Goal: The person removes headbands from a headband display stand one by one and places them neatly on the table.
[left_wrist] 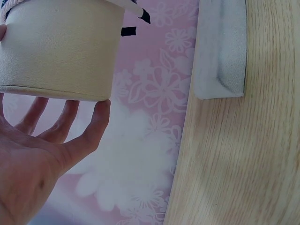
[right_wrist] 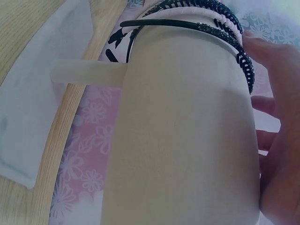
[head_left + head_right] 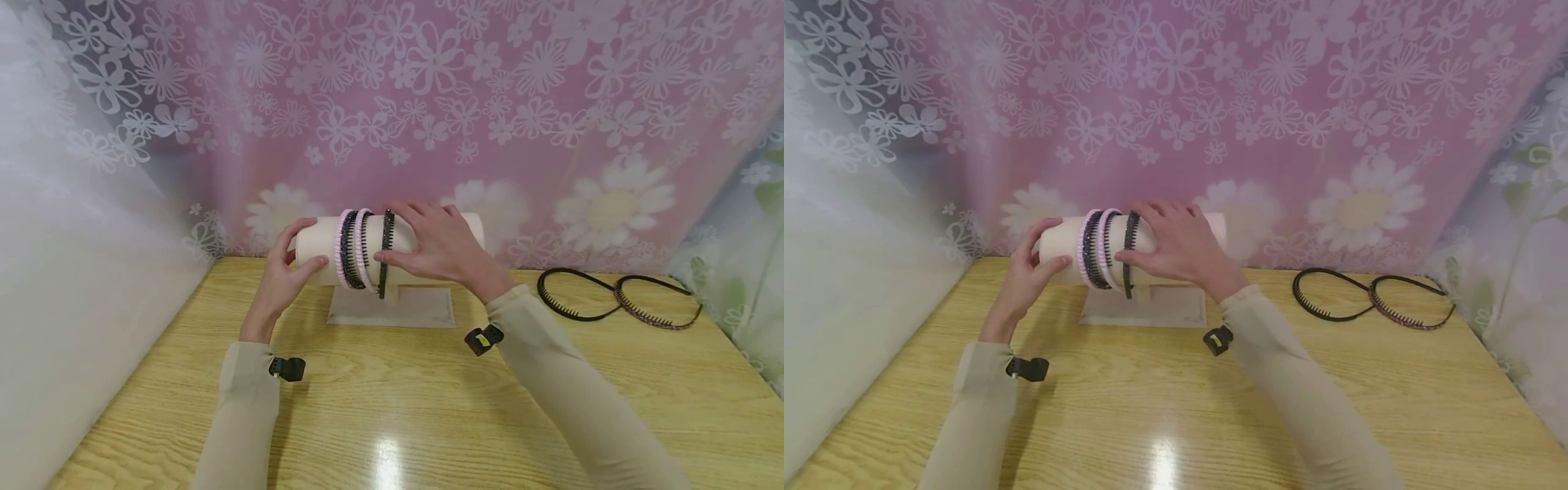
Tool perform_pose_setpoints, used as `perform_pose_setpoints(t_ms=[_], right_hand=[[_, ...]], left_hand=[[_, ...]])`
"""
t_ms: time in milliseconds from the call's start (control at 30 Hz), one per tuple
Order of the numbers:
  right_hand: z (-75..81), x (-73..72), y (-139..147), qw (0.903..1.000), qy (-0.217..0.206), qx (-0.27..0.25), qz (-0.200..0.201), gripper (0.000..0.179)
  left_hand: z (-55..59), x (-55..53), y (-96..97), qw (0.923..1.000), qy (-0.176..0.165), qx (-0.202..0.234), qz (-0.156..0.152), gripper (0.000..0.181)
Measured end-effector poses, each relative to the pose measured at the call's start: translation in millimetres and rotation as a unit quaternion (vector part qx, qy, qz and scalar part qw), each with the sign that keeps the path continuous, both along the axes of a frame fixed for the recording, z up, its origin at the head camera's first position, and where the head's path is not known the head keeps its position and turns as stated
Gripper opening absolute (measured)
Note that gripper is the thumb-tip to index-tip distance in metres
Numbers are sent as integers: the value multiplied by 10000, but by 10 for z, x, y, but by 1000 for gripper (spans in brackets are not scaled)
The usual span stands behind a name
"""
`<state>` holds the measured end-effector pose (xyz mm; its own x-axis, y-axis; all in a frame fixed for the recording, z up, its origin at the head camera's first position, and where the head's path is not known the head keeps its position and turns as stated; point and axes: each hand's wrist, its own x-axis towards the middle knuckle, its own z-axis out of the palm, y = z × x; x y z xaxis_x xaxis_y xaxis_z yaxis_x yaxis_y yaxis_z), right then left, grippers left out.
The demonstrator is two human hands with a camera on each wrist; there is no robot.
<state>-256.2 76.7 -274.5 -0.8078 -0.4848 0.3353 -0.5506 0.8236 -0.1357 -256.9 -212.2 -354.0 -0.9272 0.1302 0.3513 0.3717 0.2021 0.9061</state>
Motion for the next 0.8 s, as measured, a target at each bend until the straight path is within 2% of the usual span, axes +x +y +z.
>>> perform_pose_setpoints(t_ms=[300, 800], right_hand=[[-19, -31, -16, 9995, 198, 236, -63, 79], [-2, -69, 6, 9994, 66, 348, -34, 77]], left_hand=[[-4, -8, 11, 10000, -25, -39, 65, 62], [-1, -30, 43, 9999, -45, -33, 113, 62]])
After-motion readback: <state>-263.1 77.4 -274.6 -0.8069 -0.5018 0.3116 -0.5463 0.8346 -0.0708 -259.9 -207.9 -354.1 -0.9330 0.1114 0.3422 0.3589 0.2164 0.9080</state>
